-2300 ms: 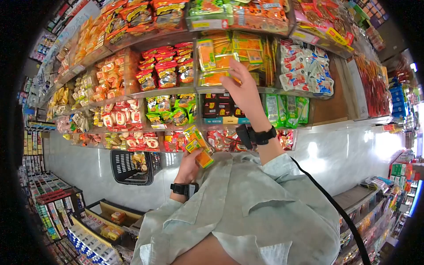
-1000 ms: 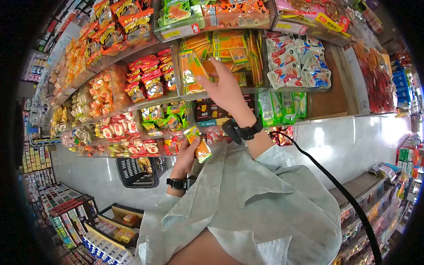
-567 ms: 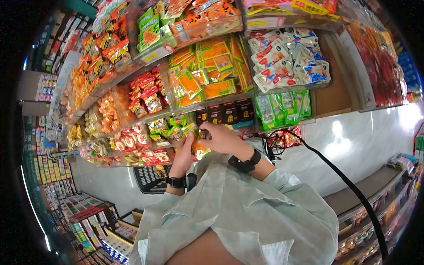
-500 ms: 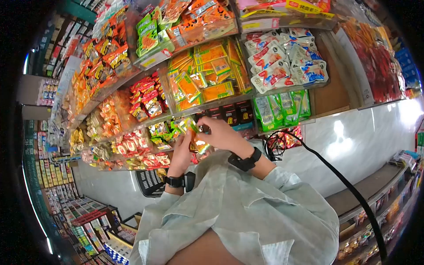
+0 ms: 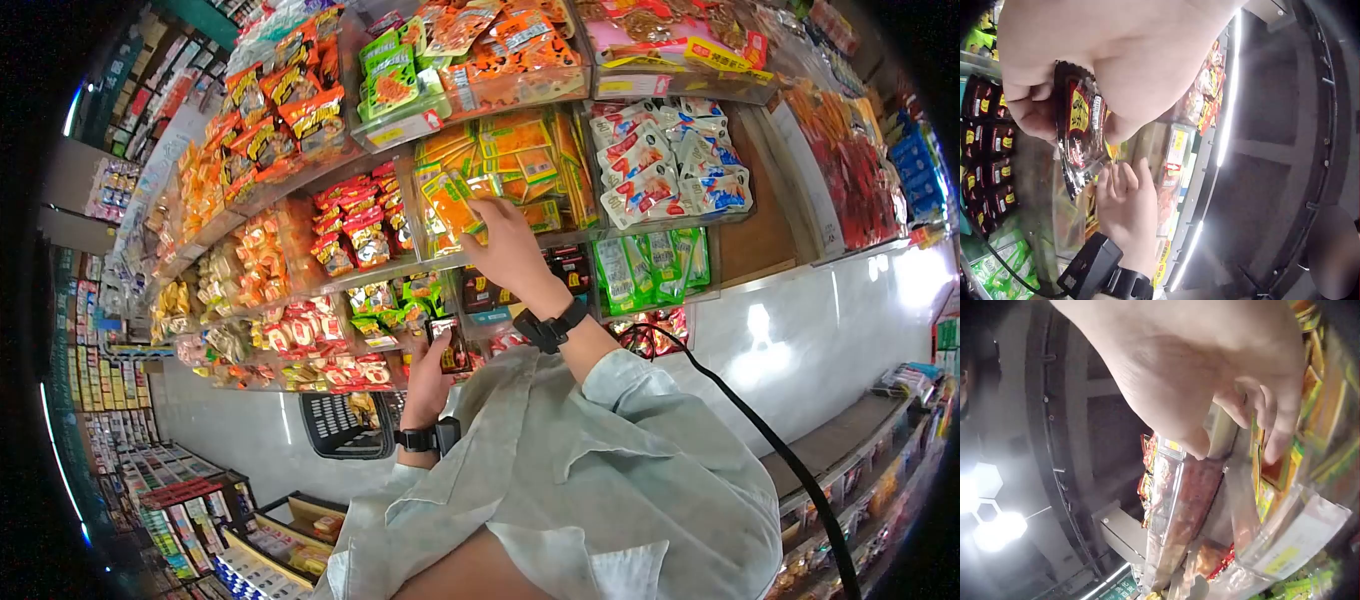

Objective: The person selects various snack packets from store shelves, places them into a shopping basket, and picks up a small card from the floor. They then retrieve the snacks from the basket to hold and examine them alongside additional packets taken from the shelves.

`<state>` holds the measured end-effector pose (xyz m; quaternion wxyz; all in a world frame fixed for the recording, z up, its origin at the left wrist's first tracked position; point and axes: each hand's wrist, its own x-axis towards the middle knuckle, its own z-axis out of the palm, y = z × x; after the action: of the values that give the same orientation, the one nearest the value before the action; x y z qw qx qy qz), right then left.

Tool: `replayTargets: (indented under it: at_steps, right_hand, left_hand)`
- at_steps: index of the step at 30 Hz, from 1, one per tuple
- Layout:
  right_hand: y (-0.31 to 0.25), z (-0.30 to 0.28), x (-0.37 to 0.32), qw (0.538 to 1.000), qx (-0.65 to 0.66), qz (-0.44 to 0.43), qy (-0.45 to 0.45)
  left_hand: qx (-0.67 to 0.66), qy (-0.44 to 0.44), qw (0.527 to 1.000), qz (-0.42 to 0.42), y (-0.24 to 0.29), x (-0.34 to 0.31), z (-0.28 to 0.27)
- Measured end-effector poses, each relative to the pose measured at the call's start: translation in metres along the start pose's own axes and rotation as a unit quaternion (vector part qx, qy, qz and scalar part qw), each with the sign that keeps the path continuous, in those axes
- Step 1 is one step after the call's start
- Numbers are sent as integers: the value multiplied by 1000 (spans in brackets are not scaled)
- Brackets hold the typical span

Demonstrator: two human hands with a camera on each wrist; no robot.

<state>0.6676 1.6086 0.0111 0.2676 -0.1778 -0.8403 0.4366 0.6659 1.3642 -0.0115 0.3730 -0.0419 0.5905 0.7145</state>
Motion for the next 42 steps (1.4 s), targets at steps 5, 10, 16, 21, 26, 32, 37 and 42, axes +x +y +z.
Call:
replayTargets:
  at_steps: [5,10,16,21,26,32,37,42]
  right_hand:
    - [-3,14,-5,991,-122,-48,18]
    - [-29,29,-10,982,-186,-7,9]
    - [-47,25,-39,995,-96,-5,26]
    - [-27,35,-98,965,119,200,-121]
    - [0,45,-143,932,129,239,-240]
    - [38,62,-142,909,167,314,-219]
    - [60,56,-126,916,135,280,-255]
    - [117,53,-106,901,142,349,-215]
  left_hand:
    - [-45,1,998,-39,-14,-5,-32]
    - [-37,-32,998,-34,-14,7,-47]
    - [-23,-115,991,-60,-15,15,-58]
    - [-23,-181,981,-60,-38,25,-80]
    - [73,-239,965,-84,-39,46,-98]
    - [112,-196,973,-52,-24,62,-77]
    - [87,-174,979,-60,-43,92,-43]
    - [135,-140,979,-68,-44,119,2]
